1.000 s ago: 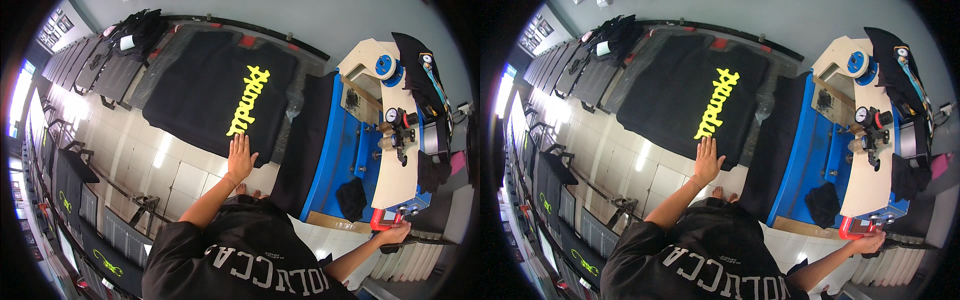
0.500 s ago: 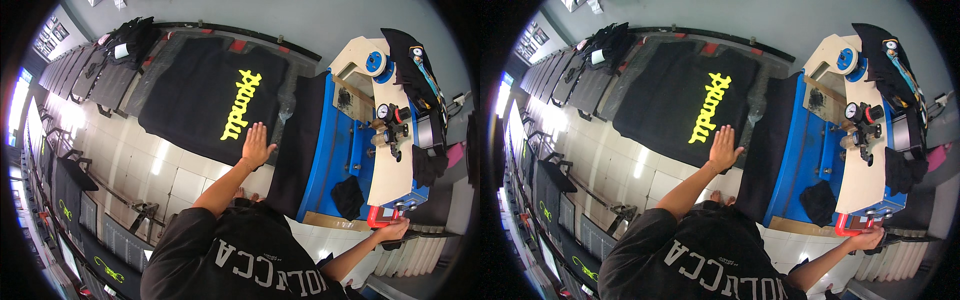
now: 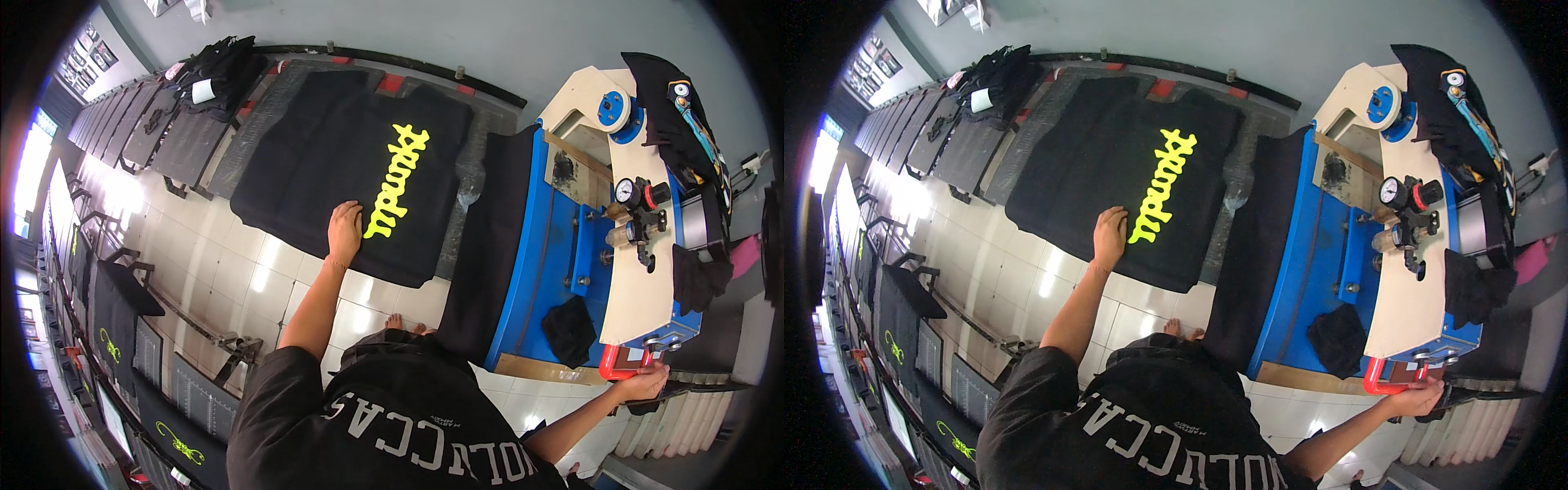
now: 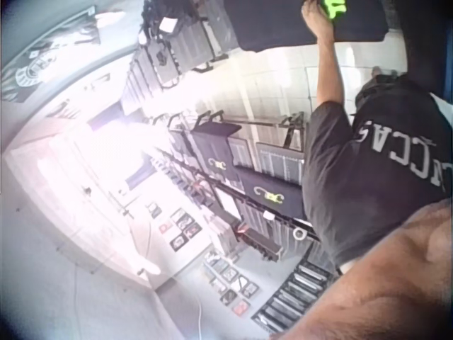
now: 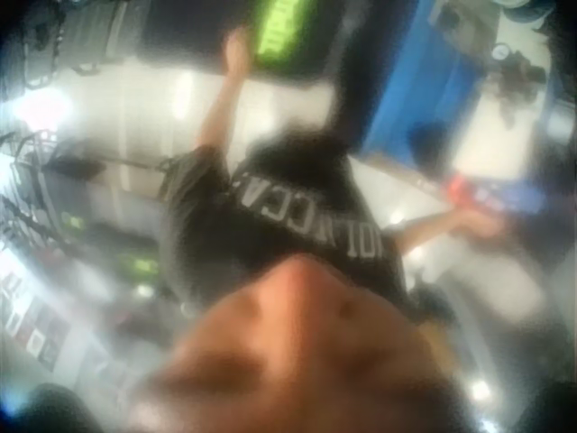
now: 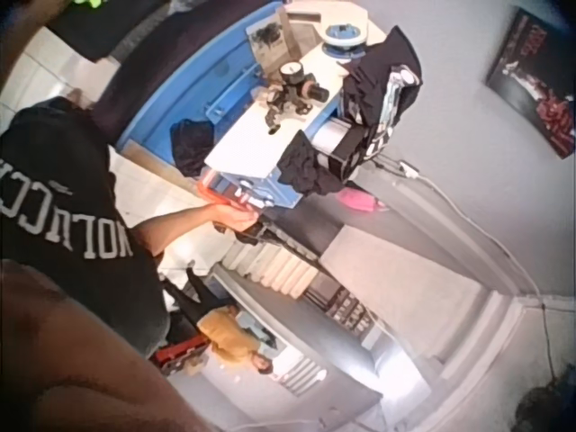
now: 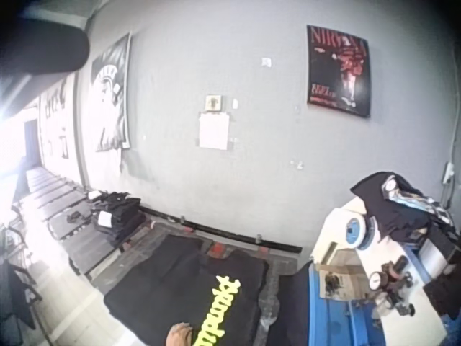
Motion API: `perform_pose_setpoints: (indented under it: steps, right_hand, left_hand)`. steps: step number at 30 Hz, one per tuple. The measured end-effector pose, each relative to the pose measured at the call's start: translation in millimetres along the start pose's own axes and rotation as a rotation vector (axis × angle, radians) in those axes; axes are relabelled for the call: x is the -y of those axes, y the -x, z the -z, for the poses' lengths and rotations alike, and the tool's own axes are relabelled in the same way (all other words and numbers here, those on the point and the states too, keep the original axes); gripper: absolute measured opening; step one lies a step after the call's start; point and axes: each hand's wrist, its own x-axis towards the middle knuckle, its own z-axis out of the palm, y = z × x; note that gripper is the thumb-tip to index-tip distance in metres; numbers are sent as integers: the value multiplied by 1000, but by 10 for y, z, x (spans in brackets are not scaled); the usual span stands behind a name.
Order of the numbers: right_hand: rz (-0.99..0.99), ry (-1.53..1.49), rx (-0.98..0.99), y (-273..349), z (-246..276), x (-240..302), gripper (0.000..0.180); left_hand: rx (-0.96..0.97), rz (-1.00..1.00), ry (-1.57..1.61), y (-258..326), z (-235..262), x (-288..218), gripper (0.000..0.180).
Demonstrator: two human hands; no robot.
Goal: The person heat-presses printed designs onto black t-shirts by placing a protective sheet over the garment, lowering the heat press lever, and then removing the sheet after the press cycle.
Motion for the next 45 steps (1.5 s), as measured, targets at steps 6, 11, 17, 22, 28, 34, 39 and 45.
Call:
perform_pose_setpoints:
  steps: [6,11,17,22,28,34,39,45]
  right_hand:
    - [16,-8,7,4,-7,16,29]
    - [29,1,3,1,3,-2,34]
    - [18,47,28,7,6,64,30]
    - [13,22,26,27,-18,100,31]
    - [8,8,44,8,-9,49,32]
    - [-4,-37,37,-59,64,-102,32]
    - [4,-25,20,-28,5,-81,32]
    - [5,-94,29,-14,8,-62,32]
  left_hand:
    - [-25,-72,60,-140,49,110,18]
    - [-63,-113,76,-142,27,92,18]
    - [-53,-60,114,-143,26,95,17]
    - [-16,3,183,-140,21,257,15]
    - [-216,-156,-58,-293,103,110,29]
    - [329,431,374,-430,508,-405,30]
    - [227,-46,-210,-108,-99,-111,72]
    - [294,-180,-306,-151,-512,-594,71]
